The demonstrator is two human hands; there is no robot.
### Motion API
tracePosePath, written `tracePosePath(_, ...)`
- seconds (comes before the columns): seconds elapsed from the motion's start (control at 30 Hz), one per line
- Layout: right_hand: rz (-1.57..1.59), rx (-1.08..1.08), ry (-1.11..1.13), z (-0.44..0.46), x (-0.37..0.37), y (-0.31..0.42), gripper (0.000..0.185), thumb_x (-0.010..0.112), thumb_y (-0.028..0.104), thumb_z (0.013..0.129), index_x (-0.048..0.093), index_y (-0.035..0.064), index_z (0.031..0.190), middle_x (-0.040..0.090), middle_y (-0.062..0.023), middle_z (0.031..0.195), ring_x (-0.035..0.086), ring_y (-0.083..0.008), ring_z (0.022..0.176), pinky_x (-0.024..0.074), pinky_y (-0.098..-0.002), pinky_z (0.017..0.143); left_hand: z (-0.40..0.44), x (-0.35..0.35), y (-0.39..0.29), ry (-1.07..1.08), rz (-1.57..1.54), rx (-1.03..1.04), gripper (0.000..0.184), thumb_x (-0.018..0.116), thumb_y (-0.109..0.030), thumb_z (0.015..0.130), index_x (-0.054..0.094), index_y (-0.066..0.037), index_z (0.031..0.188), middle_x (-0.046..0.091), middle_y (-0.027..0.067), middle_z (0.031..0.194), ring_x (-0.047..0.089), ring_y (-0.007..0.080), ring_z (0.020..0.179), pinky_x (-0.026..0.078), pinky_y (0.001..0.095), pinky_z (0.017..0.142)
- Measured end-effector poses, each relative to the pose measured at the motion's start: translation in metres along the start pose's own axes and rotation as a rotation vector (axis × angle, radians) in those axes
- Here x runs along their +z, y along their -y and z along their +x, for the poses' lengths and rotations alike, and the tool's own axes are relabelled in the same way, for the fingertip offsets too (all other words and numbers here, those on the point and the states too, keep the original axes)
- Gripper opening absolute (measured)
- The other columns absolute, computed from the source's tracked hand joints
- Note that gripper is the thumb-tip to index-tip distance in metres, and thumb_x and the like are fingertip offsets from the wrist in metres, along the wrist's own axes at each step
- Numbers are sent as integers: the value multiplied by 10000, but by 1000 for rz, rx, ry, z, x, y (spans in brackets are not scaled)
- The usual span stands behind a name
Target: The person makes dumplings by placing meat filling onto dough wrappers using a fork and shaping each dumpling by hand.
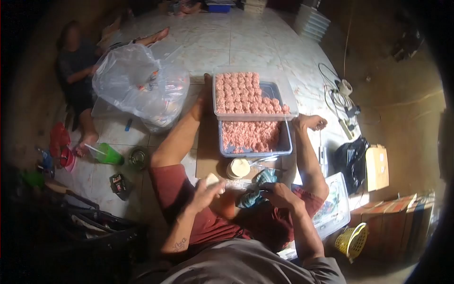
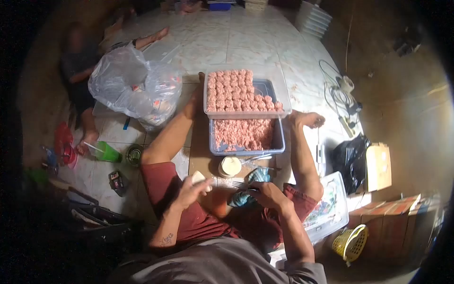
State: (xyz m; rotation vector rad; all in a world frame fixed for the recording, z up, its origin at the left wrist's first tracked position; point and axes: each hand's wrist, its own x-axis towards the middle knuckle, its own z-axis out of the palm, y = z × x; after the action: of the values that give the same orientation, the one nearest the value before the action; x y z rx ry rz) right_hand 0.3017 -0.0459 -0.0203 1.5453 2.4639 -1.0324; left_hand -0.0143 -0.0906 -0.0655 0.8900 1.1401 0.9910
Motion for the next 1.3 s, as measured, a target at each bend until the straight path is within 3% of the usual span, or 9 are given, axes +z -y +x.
tracePosePath(0.13, 285, -92, -449, 0, -22, -5, 241, 618, 98, 945, 633, -16, 1156, 680, -294, 1018, 660, -492, 935, 521, -520, 770, 8, 25, 14, 36, 407, 171, 292, 744, -229, 944, 679, -1, 1116, 694, 27, 921, 638, 105, 816, 532, 271, 691)
tracePosePath(0.3, 23, -70, -785, 30, -60, -38, 222, 589, 44, 894, 619, 4, 1110, 647, -265, 919, 631, -482, 880, 505, -523, 734, 27, 56, 35, -57, 37, 168, 388, 839, -296, 856, 629, 4, 984, 686, 133, 915, 649, 171, 820, 540, 357, 780)
tracePosePath(0.43, -425, 194, -609, 62, -95, -54, 266, 534, 136, 915, 657, 68, 1141, 688, -177, 1027, 683, -358, 945, 456, -506, 909, 43, 51, 61, 68, 476, 111, 260, 800, -193, 876, 656, 14, 940, 670, 86, 975, 658, 152, 902, 532, 322, 755)
tracePosePath(0.53, -552, 267, -494, 96, -110, -63, 293, 527, 182, 925, 660, 95, 1171, 694, -143, 1079, 682, -286, 1021, 375, -493, 1006, 47, 57, 76, 0, 657, 668, 238, 802, -183, 845, 675, 15, 874, 673, 140, 979, 670, 287, 880, 520, 366, 794)
tracePosePath(0.63, -768, 33, -819, 141, -90, -102, 258, 523, 176, 935, 669, 96, 1132, 705, -136, 999, 676, -310, 992, 371, -526, 993, 42, 60, 57, 108, 624, 476, 243, 791, -193, 862, 660, 8, 902, 659, 127, 935, 648, 246, 850, 508, 364, 774)
tracePosePath(0.73, -826, 99, -521, 158, -94, -76, 213, 570, 242, 906, 713, 138, 1025, 707, -80, 1002, 654, -238, 1053, 370, -473, 1013, 45, 60, 70, 199, 301, 178, 238, 771, -194, 887, 635, -7, 944, 630, 105, 881, 599, 194, 811, 489, 350, 748)
tracePosePath(1.1, -960, -115, -725, 174, -74, -109, 172, 599, 229, 872, 737, 141, 816, 711, -51, 872, 648, -195, 964, 381, -414, 955, 60, 56, 83, 86, 304, 241, 313, 757, -294, 903, 665, -26, 1035, 707, 151, 950, 690, 279, 878, 524, 393, 769)
tracePosePath(1.17, -941, -64, -126, 183, -59, -115, 173, 590, 224, 890, 746, 160, 851, 711, -21, 868, 648, -197, 934, 363, -419, 969, 59, 52, 82, 179, 274, 179, 329, 762, -317, 897, 676, -28, 1029, 707, 153, 948, 688, 293, 871, 525, 392, 775)
tracePosePath(1.3, -794, -27, -186, 163, -106, -77, 167, 611, 234, 912, 765, 179, 942, 751, 9, 941, 684, -165, 1012, 340, -417, 993, 56, 46, 78, 140, 412, 195, 287, 754, -295, 903, 683, -33, 997, 714, 153, 938, 692, 315, 871, 528, 395, 788)
